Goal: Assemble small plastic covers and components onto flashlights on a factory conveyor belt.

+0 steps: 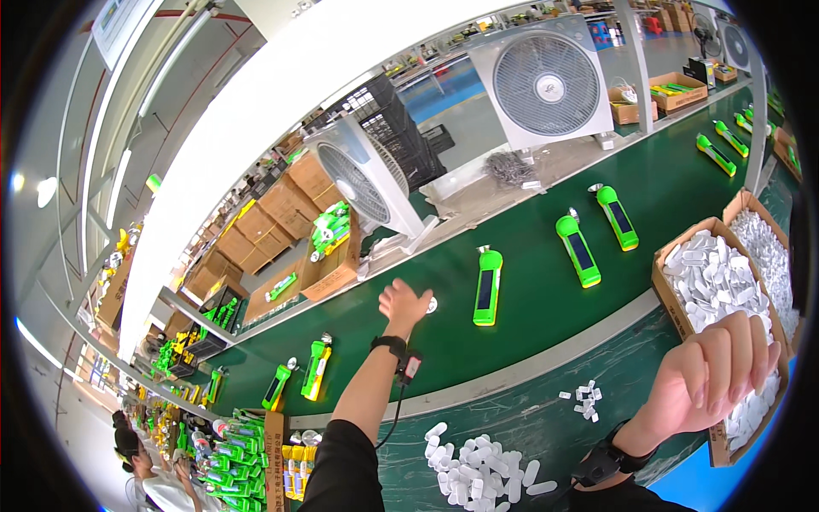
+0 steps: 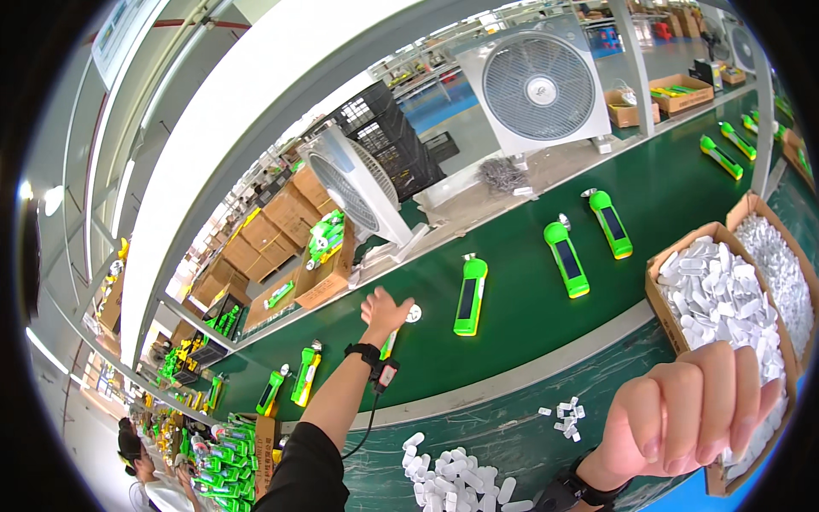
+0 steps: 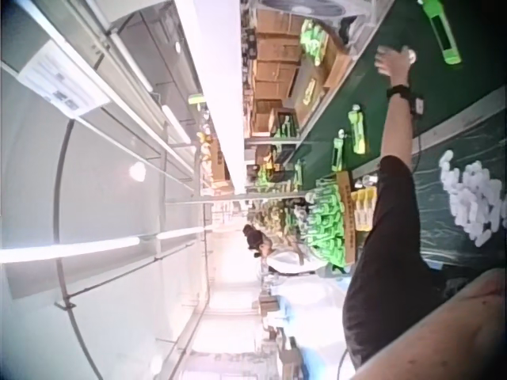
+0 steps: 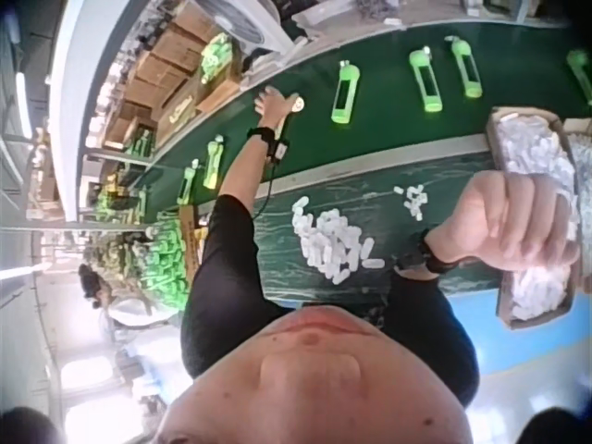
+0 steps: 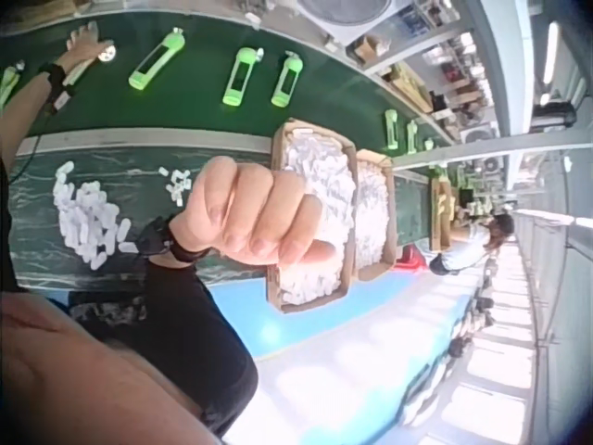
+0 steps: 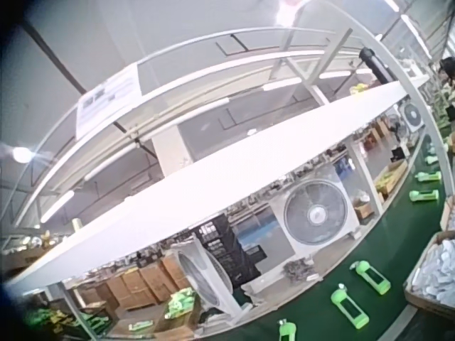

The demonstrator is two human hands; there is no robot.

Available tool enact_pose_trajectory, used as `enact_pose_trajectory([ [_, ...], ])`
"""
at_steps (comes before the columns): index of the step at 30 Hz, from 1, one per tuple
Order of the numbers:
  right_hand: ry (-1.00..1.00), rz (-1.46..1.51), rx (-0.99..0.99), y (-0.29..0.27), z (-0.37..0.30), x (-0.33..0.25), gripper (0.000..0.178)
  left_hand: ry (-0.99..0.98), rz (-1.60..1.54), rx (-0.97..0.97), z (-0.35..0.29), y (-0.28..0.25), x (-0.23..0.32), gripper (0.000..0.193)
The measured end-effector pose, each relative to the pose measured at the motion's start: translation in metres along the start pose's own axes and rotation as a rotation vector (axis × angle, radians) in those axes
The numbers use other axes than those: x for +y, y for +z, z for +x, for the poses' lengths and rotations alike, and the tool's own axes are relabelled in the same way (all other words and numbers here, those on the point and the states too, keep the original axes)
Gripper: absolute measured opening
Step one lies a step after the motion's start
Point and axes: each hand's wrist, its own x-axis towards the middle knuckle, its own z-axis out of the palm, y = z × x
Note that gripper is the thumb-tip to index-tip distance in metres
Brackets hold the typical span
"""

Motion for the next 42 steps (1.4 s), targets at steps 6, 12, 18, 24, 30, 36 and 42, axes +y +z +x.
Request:
enact_pose_trajectory([
  [6,0.045,0.004,0.013,0.003,-0.005,0.017,0.039,-0.077,-0.138,-0.259,-0.009,0.03,-0.086,0.085],
  [12,0.107,-0.013,-0.037,0.0,-0.011,0.039,0.048,0.056,-0.905,-0.544,-0.043,0.01,-0.07,0.03],
  [18,0.432,-0.364,0.041,-0.022,-0.008,0.075,0.035,-0.148,-1.143,-0.617,-0.077,-0.035,-0.078,0.03],
  [24,0.935,-0.889,0.041,-0.054,-0.027,0.119,0.021,-0.263,-1.732,-0.904,-0.11,-0.035,-0.046,0.058],
  [30,1.043,-1.49,-0.348,-0.091,-0.074,0.165,0.03,-0.027,-1.768,-0.611,-0.138,-0.011,-0.057,0.052],
  [36,1.203,-1.504,-0.498,-0.121,-0.113,0.188,0.042,-0.402,-1.952,-0.521,-0.163,0.009,-0.064,0.052],
  [42,1.315,-1.622,-0.594,-0.119,-0.134,0.208,0.062,-0.302,-2.051,-0.355,-0.157,0.03,-0.061,0.043],
])
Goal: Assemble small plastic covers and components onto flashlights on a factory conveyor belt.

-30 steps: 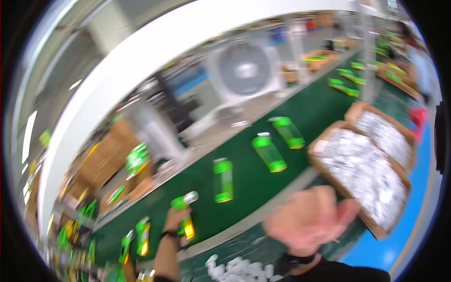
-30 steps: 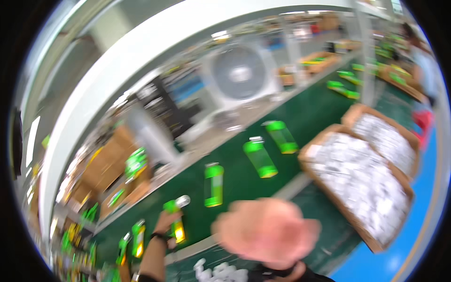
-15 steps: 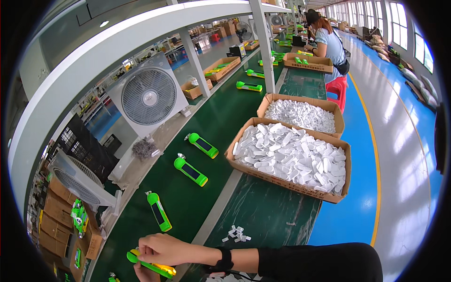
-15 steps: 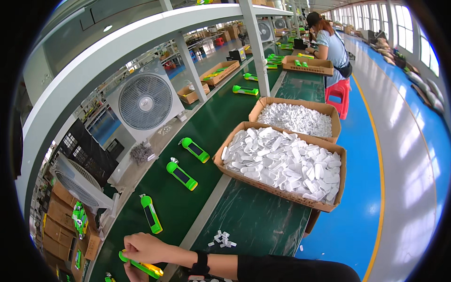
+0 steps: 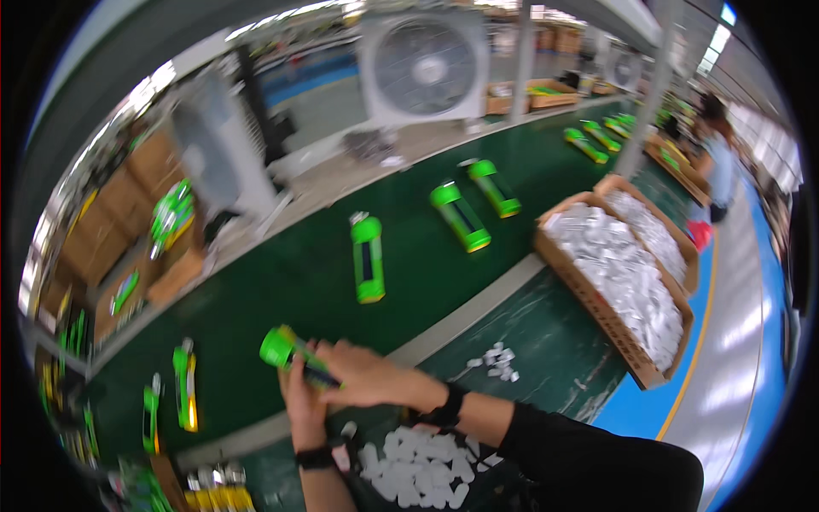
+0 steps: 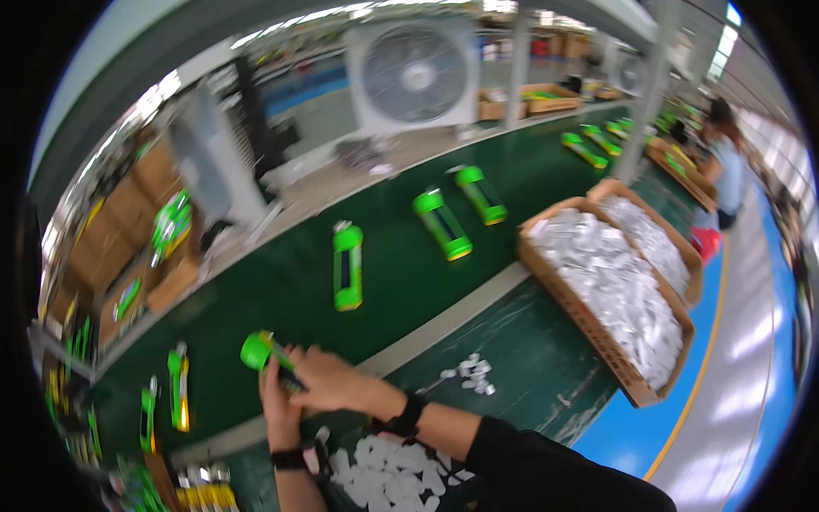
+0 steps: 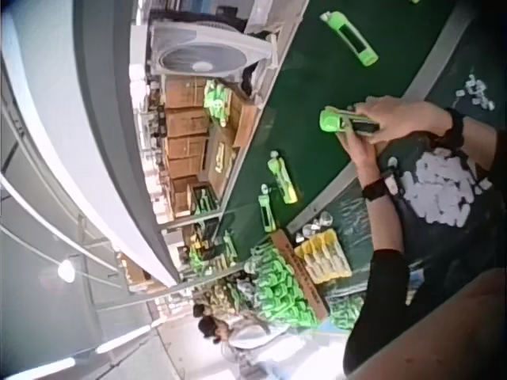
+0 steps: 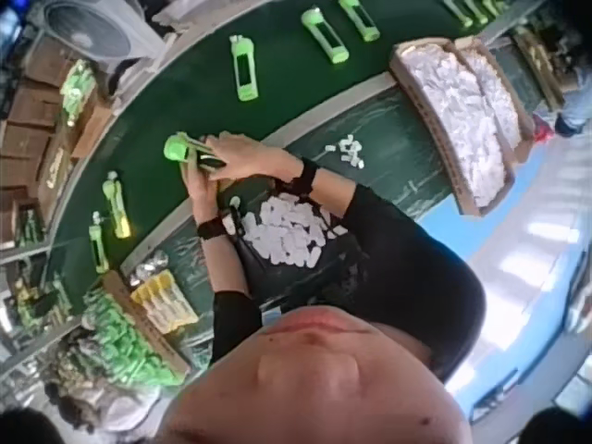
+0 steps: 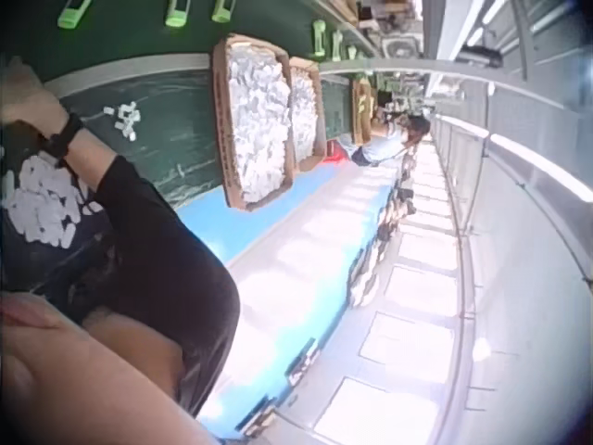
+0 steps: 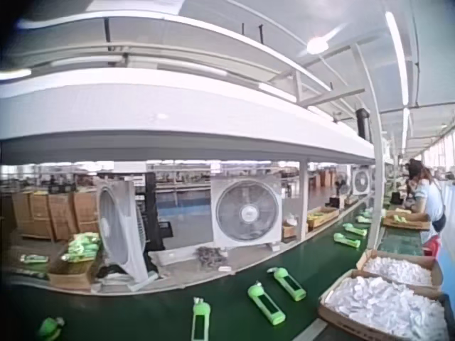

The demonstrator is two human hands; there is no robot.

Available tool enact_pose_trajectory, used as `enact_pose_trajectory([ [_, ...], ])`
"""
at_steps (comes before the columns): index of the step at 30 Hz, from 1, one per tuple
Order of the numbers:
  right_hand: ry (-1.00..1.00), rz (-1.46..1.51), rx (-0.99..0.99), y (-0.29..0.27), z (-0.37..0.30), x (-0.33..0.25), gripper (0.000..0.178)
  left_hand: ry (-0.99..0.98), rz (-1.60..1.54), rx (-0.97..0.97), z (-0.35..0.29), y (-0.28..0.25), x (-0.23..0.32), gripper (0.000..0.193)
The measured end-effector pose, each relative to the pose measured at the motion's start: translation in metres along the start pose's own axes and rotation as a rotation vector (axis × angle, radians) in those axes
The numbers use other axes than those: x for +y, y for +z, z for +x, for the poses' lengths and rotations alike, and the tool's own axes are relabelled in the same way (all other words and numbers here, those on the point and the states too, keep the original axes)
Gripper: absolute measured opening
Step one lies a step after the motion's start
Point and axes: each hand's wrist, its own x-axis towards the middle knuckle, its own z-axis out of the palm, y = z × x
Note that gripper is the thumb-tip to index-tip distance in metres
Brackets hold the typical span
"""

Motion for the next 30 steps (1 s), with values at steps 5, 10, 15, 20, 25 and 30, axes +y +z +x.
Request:
enact_pose_trajectory([
  [5,-0.037,-0.112,0.163,0.01,0.003,0.006,0.058,-0.042,-0.187,-0.054,0.002,0.009,0.005,0.041],
  [10,0.021,0.006,0.1,0.015,0.013,0.013,0.048,-0.013,-0.315,-0.192,0.0,-0.003,0.011,0.044],
  [15,0.062,0.48,-0.084,-0.008,0.014,0.024,0.043,0.075,-0.154,-0.2,-0.007,0.008,0.01,0.033],
  [20,0.11,0.64,-0.116,-0.012,0.012,0.02,0.037,0.084,-0.163,-0.176,-0.009,0.012,0.012,0.035],
  [25,0.099,0.642,-0.118,-0.013,0.012,0.015,0.037,0.102,-0.175,-0.137,-0.007,0.01,0.013,0.035],
  [30,0.122,0.538,-0.095,-0.004,0.011,0.013,0.035,0.057,-0.236,-0.132,-0.013,0.018,0.011,0.039],
])
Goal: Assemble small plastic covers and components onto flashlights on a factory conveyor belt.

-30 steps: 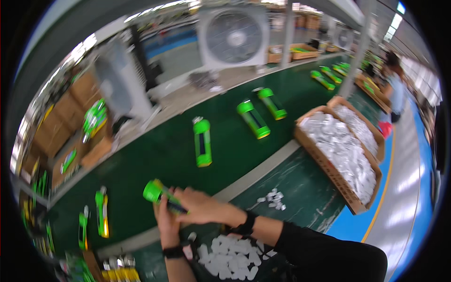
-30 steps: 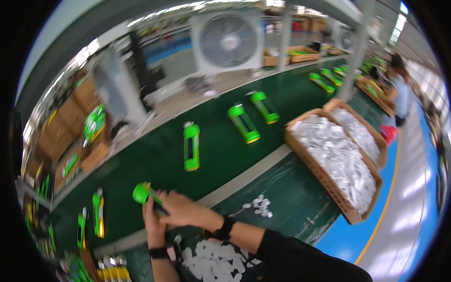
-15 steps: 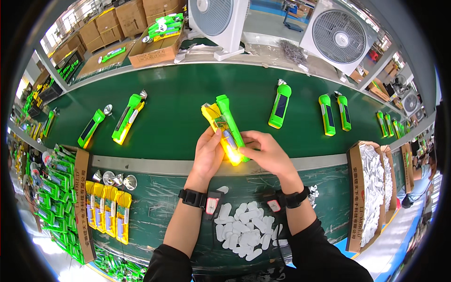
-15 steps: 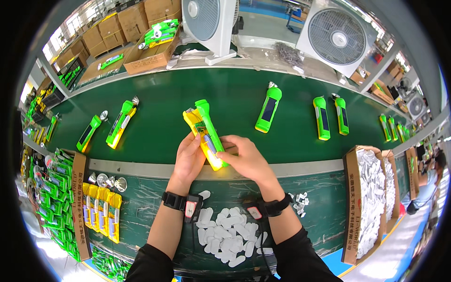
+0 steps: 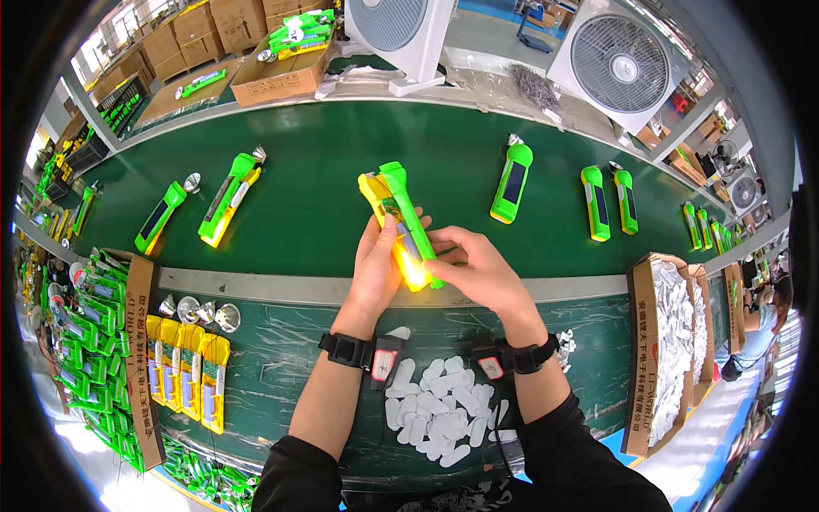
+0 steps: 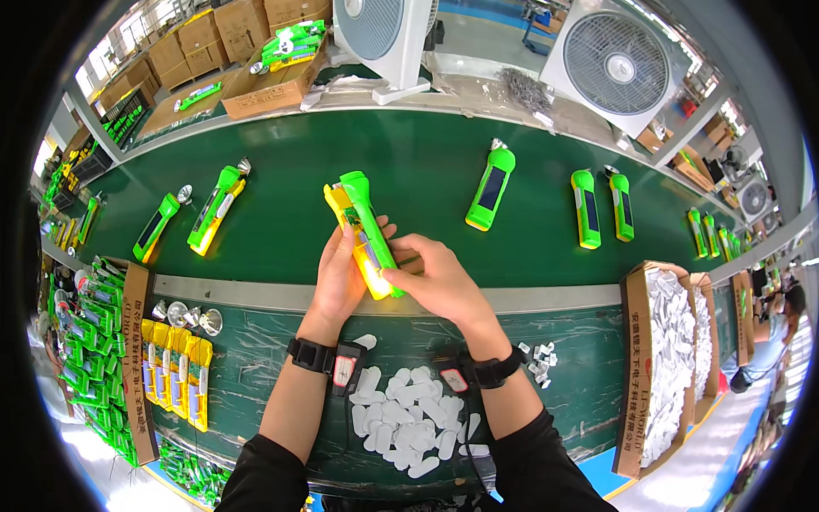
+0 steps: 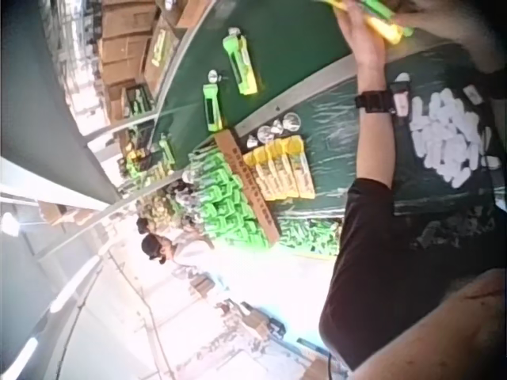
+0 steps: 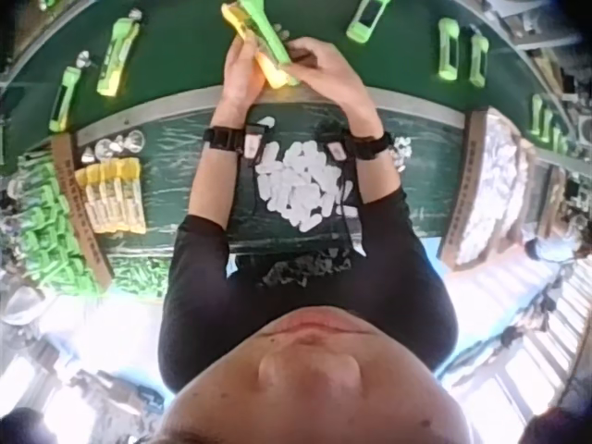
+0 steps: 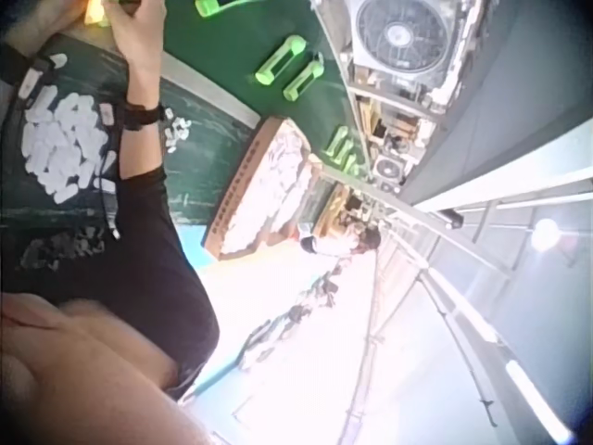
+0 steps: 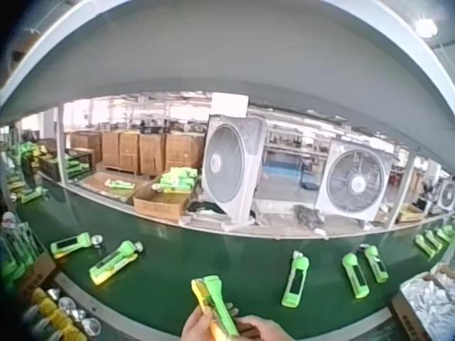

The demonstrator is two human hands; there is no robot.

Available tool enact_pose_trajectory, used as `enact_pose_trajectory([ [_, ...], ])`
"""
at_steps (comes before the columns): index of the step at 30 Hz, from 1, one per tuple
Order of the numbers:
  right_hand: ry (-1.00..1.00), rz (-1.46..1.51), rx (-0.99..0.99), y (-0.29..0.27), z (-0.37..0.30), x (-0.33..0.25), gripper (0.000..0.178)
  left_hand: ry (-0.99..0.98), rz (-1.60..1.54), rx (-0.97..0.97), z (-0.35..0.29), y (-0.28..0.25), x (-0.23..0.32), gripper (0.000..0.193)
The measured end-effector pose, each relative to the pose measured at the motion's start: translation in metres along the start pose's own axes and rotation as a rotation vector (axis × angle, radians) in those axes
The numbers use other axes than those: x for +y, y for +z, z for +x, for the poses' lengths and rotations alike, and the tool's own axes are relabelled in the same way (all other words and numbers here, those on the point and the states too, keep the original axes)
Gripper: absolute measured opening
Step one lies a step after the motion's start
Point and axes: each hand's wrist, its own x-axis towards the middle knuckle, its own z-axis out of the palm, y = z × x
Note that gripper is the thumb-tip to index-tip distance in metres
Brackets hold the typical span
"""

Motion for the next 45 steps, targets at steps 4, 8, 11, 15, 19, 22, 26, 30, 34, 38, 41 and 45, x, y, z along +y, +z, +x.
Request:
enact_pose_trajectory([
  [4,-0.073,-0.173,-0.025,0.004,0.005,0.008,0.03,0.063,0.434,0.042,0.001,-0.009,0.0,0.042],
  [8,-0.128,-0.345,0.067,-0.002,-0.007,-0.01,0.03,0.036,0.333,0.02,0.005,0.0,0.004,0.04],
  [11,-0.045,-0.535,0.04,-0.001,-0.025,-0.042,0.028,0.021,0.25,0.05,0.002,-0.004,0.009,0.043],
  [15,-0.078,-0.823,-0.191,0.005,-0.043,-0.051,0.025,0.009,-0.097,0.009,0.01,-0.018,0.009,0.037],
  [19,-0.161,-1.08,-0.428,0.014,-0.082,-0.058,0.022,0.027,-0.14,0.008,0.009,-0.035,0.017,0.037],
  [22,-0.173,-1.173,-0.513,0.016,-0.121,-0.05,0.026,0.014,-0.143,0.009,0.008,-0.029,0.017,0.035],
  [26,-0.123,-1.124,-0.676,0.006,-0.166,-0.019,0.032,-0.052,-0.154,0.0,0.011,-0.029,0.018,0.035],
  [30,-0.304,-1.119,-0.65,0.004,-0.199,0.008,0.022,-0.016,-0.195,-0.046,0.008,-0.023,0.017,0.018],
  [34,-0.449,-1.131,-0.572,-0.001,-0.214,0.016,0.022,-0.062,-0.202,-0.068,0.009,-0.023,0.014,0.018],
  [38,-0.409,-1.108,-0.507,-0.008,-0.218,0.018,0.024,-0.038,-0.181,-0.07,0.009,-0.025,0.012,0.017],
  [41,-0.149,-0.799,-0.258,-0.009,-0.224,0.025,0.024,-0.034,-0.166,-0.055,0.007,-0.027,0.014,0.018],
  [45,0.258,-0.167,0.151,-0.015,-0.21,0.017,0.034,-0.058,-0.182,-0.063,0.011,-0.03,0.009,0.02],
])
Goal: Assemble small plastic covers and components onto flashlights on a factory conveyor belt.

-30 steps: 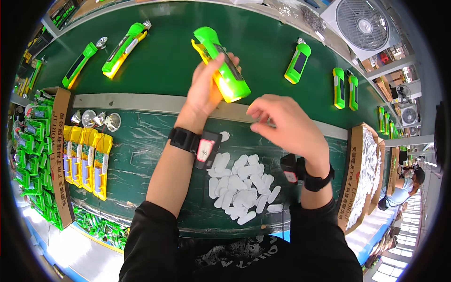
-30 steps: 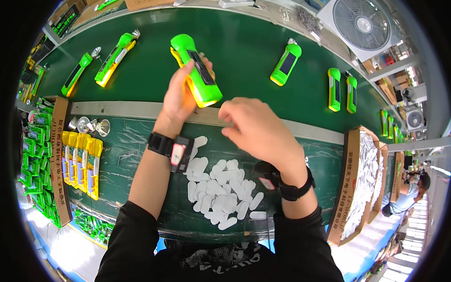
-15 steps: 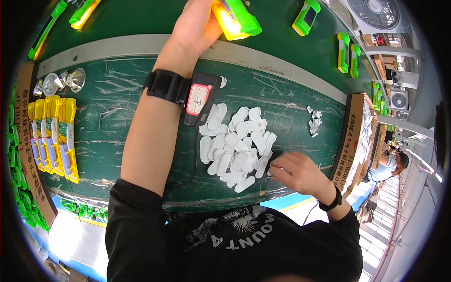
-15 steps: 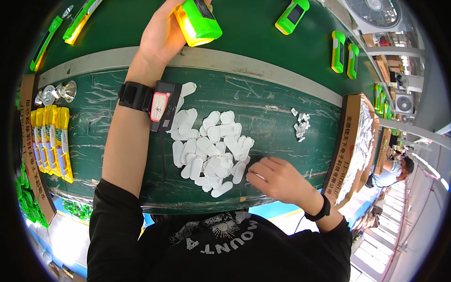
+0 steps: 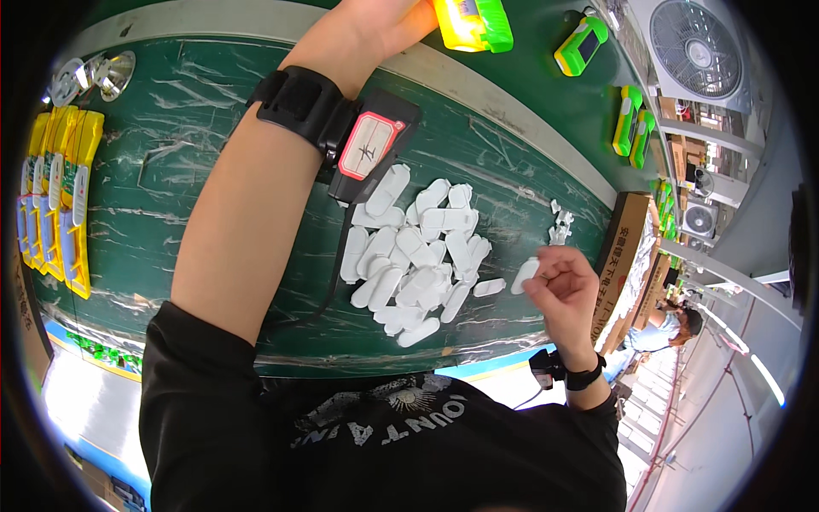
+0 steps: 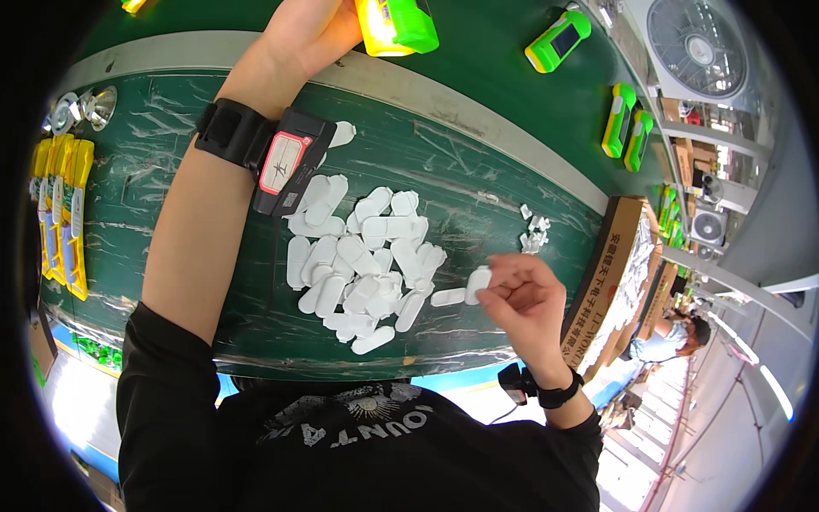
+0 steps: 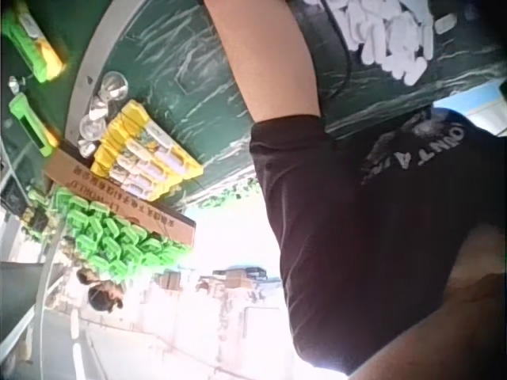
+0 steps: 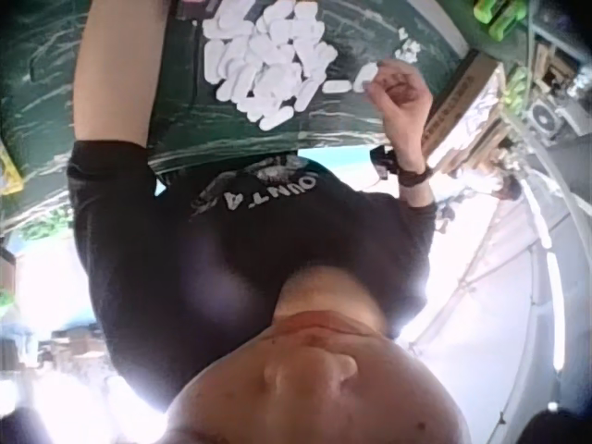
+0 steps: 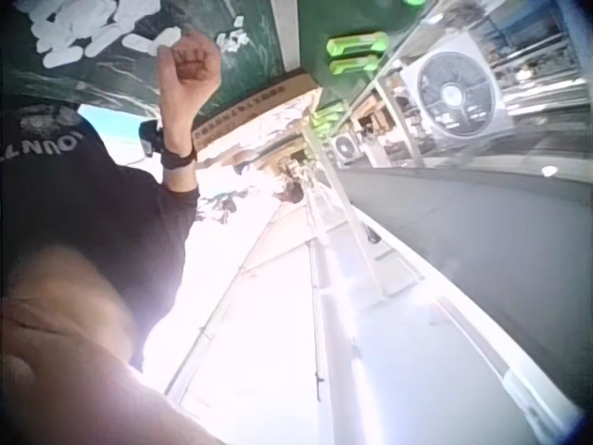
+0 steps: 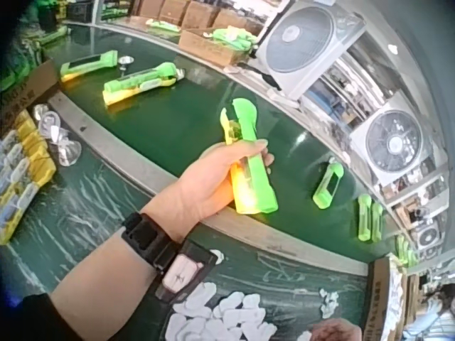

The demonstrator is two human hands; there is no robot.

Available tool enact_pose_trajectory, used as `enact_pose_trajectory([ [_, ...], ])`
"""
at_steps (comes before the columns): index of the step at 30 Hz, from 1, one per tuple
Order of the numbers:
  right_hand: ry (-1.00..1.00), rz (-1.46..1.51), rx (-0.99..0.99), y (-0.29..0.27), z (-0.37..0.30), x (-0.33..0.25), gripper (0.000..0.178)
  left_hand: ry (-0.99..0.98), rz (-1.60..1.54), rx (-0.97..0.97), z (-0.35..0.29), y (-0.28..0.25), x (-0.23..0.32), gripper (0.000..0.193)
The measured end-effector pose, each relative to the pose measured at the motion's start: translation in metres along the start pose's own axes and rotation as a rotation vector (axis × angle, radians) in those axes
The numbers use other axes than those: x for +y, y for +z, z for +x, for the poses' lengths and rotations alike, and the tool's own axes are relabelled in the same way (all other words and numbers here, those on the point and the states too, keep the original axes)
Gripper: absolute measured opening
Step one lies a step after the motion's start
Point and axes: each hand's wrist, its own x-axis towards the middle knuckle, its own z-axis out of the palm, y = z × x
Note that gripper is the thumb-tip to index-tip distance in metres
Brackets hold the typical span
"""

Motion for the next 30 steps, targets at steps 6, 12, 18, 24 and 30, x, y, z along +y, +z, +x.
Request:
enact_pose_trajectory([
  [6,-0.022,0.109,0.086,0.003,0.023,-0.016,0.041,0.018,0.077,-0.044,0.0,0.0,0.0,0.02],
  [12,-0.337,-0.774,0.17,0.002,0.064,0.0,0.016,0.074,0.248,-0.058,-0.004,0.003,-0.012,0.04],
  [18,-0.477,-0.94,0.1,-0.01,0.073,-0.022,0.015,0.073,0.304,0.003,-0.008,0.014,-0.013,0.047],
  [24,-0.475,-0.288,0.202,0.008,0.128,-0.113,0.01,0.156,0.565,0.068,-0.01,0.018,-0.02,0.058],
  [30,-0.502,-0.085,0.25,0.069,0.196,-0.121,0.014,0.162,0.578,0.093,-0.009,0.02,-0.022,0.067],
])
